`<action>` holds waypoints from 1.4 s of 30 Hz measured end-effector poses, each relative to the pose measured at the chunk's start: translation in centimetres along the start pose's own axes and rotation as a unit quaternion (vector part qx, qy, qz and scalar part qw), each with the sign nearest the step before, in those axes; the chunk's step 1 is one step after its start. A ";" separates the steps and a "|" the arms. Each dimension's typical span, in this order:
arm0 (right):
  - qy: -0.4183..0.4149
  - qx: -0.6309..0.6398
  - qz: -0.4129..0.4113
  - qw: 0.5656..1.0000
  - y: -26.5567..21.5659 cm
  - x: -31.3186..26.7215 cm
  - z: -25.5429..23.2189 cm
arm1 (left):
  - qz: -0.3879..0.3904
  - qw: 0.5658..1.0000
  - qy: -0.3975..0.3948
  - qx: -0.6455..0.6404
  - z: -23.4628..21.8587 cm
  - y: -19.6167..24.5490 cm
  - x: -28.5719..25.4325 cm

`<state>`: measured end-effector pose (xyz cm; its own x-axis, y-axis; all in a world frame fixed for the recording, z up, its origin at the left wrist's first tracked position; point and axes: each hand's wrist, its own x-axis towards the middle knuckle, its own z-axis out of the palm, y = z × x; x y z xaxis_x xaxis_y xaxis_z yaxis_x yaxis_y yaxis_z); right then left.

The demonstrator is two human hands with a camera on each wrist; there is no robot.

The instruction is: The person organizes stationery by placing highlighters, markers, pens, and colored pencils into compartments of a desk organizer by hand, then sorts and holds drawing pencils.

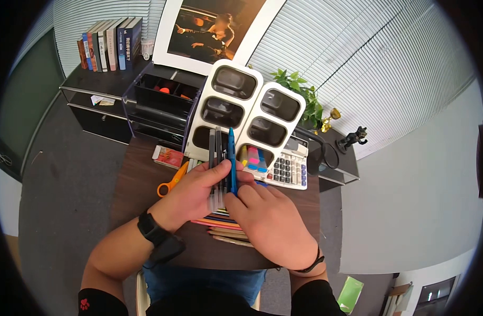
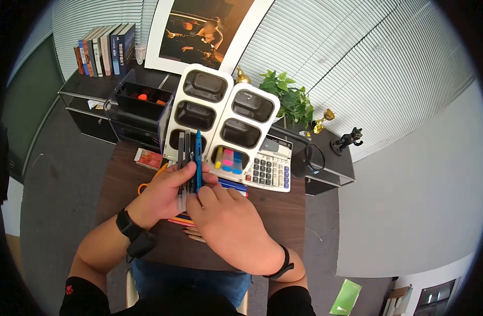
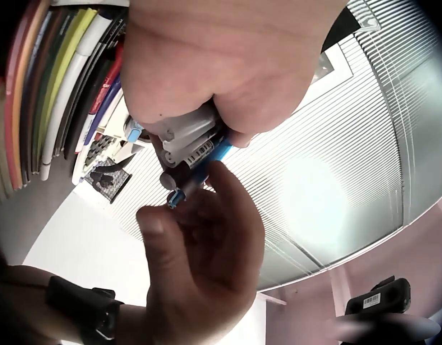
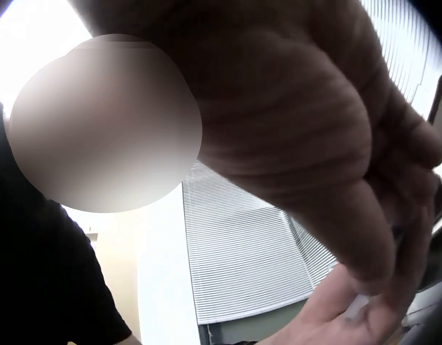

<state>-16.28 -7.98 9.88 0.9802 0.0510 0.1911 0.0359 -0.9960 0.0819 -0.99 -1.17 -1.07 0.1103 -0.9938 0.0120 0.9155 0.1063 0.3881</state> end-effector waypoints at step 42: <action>0.027 0.010 -0.022 0.999 0.1 1.2 2.2 | 0.010 1.000 -0.015 -0.023 -0.6 0.2 0.5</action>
<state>-14.68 -8.19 7.92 0.9659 0.0977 0.2398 0.0825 -0.9939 0.0726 -0.52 -1.58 -1.50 0.1172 -0.9920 0.0476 0.9301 0.1265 0.3448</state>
